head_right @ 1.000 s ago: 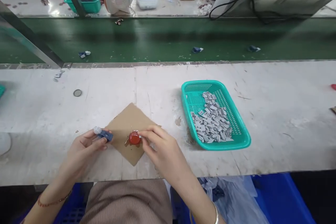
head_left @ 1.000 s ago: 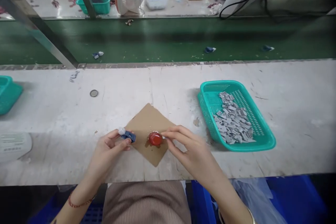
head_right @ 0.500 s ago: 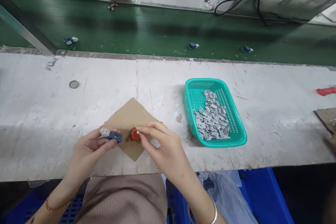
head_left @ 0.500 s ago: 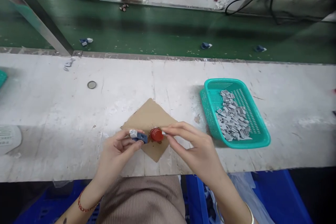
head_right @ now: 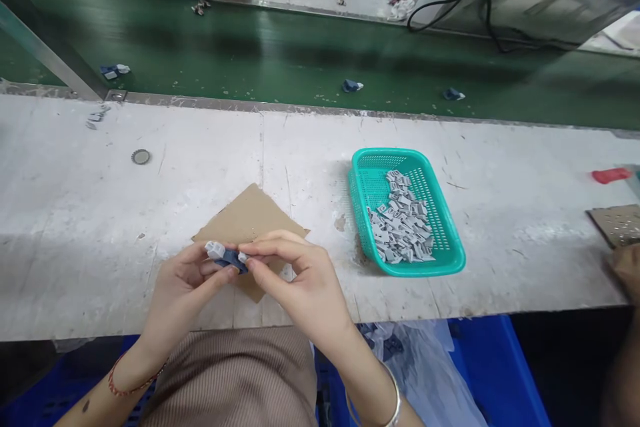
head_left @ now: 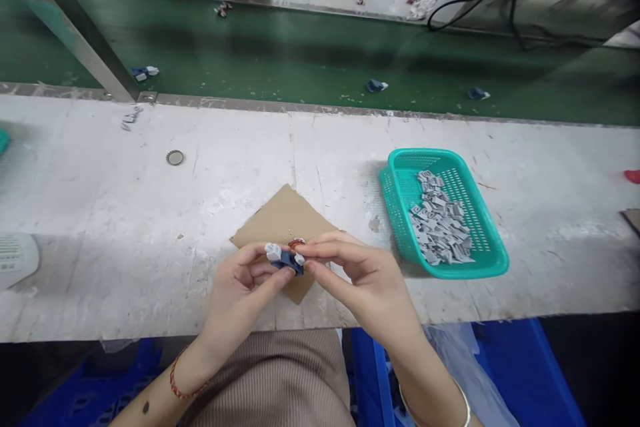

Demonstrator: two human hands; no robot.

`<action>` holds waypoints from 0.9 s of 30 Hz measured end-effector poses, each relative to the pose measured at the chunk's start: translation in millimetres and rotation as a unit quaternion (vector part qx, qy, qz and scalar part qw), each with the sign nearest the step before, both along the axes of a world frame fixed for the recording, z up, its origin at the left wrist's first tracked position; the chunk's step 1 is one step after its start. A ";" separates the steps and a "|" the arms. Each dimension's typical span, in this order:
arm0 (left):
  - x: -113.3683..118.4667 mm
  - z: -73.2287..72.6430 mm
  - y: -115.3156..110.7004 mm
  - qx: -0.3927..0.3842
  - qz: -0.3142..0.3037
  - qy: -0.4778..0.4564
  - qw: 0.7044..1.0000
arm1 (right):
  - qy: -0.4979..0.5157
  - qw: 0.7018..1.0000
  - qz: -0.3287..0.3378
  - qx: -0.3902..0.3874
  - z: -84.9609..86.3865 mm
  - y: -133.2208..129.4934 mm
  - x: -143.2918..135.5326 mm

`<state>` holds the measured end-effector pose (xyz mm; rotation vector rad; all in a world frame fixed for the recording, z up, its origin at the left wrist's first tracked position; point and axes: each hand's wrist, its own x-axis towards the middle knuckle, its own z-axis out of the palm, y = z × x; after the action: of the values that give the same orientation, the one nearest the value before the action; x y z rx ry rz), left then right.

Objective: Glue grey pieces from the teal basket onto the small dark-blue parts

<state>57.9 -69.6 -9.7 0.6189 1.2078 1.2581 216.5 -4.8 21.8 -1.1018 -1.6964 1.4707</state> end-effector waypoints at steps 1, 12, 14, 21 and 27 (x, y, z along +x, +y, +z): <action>0.3 -0.2 -0.2 0.000 0.003 0.001 1.000 | -0.005 1.000 -0.001 0.006 0.7 -0.6 -0.9; 2.1 -1.9 -1.1 0.001 0.018 0.039 0.999 | -0.060 0.995 0.023 0.072 2.3 -4.1 -4.0; 1.9 -3.0 -1.6 0.004 0.024 0.049 0.999 | -0.060 0.995 0.032 0.069 3.3 -2.9 -3.8; 2.9 -4.4 -4.3 0.012 0.007 0.030 0.999 | 0.001 0.997 0.049 -0.068 -3.4 9.1 0.6; 7.3 -2.6 -4.7 0.055 -0.020 0.017 0.998 | 0.113 0.974 0.017 -0.193 -14.0 4.1 2.3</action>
<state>65.2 -74.3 -12.3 0.7440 1.1549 1.2906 218.8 -0.7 7.8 -1.0511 -1.3099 1.9245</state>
